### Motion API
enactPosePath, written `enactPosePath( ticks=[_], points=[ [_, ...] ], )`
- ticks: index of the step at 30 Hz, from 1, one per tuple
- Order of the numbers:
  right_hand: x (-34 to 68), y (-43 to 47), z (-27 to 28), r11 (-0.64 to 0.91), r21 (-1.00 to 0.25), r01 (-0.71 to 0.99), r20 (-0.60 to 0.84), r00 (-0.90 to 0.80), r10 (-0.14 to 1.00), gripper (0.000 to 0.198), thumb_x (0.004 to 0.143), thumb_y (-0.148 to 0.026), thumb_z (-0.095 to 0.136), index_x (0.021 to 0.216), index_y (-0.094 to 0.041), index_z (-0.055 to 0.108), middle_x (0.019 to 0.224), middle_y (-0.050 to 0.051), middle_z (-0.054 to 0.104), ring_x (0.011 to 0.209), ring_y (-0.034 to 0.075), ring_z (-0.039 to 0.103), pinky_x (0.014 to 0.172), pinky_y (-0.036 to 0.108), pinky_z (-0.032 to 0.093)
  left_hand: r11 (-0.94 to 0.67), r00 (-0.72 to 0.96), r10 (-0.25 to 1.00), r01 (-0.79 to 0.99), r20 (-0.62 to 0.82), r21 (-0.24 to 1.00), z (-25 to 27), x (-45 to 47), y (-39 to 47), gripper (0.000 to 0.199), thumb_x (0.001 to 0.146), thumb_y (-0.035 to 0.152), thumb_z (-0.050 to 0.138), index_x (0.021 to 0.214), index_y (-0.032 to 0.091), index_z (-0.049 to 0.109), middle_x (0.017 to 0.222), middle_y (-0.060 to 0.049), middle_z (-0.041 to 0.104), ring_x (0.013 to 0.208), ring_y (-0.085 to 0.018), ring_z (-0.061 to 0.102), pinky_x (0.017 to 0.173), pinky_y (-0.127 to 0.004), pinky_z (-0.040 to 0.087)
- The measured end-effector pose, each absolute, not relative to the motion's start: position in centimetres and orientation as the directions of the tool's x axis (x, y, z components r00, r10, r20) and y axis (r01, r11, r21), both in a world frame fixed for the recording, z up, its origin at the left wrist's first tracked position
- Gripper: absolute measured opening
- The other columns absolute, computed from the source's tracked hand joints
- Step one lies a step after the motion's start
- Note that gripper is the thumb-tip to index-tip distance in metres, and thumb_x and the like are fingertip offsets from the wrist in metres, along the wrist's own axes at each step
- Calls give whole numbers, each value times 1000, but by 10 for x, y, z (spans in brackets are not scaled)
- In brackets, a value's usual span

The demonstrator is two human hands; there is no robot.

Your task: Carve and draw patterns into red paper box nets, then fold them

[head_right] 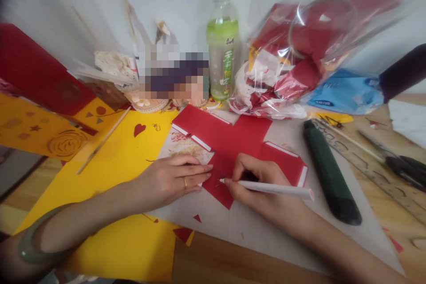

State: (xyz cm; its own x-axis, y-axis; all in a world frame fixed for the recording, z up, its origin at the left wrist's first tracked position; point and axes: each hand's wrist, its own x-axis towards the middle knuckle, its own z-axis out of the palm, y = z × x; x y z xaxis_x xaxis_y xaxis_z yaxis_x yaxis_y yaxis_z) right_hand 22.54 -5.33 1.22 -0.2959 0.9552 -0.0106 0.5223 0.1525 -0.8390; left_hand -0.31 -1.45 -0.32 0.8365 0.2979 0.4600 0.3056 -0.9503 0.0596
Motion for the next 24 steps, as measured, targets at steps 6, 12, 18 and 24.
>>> enactPosePath(
  ticks=[6,12,18,24],
  points=[
    [226,-54,10,147,-831,537,-28,-305,952,23,81,-33,55,64,-21,46,58,-2,52,53,12,44,46,23,35,-956,839,283,284,465,70,-8,-3,-13,21,92,20,48,98,11,66,108,-5,68,97,-17,61,83,-29,56],
    [226,-54,10,119,-820,560,-60,-291,955,25,81,-37,55,64,-21,46,59,-2,51,54,13,44,47,24,34,-953,832,285,297,477,51,-3,-2,-13,19,91,20,50,96,12,67,107,-3,68,94,-17,62,82,-26,55],
    [226,-56,6,111,-839,533,-73,-311,947,27,82,-40,56,64,-22,46,61,-2,54,55,13,46,49,25,36,-954,829,284,297,482,51,-1,-2,-13,19,90,19,51,96,11,67,106,-3,69,94,-17,62,82,-26,55],
    [226,-55,5,120,-858,500,-73,-350,934,26,82,-38,58,65,-22,47,61,-2,54,55,13,46,48,24,36,-955,834,277,296,477,37,-4,-2,-13,20,91,19,50,96,12,67,106,-3,69,96,-16,61,84,-25,54]
  ],
)
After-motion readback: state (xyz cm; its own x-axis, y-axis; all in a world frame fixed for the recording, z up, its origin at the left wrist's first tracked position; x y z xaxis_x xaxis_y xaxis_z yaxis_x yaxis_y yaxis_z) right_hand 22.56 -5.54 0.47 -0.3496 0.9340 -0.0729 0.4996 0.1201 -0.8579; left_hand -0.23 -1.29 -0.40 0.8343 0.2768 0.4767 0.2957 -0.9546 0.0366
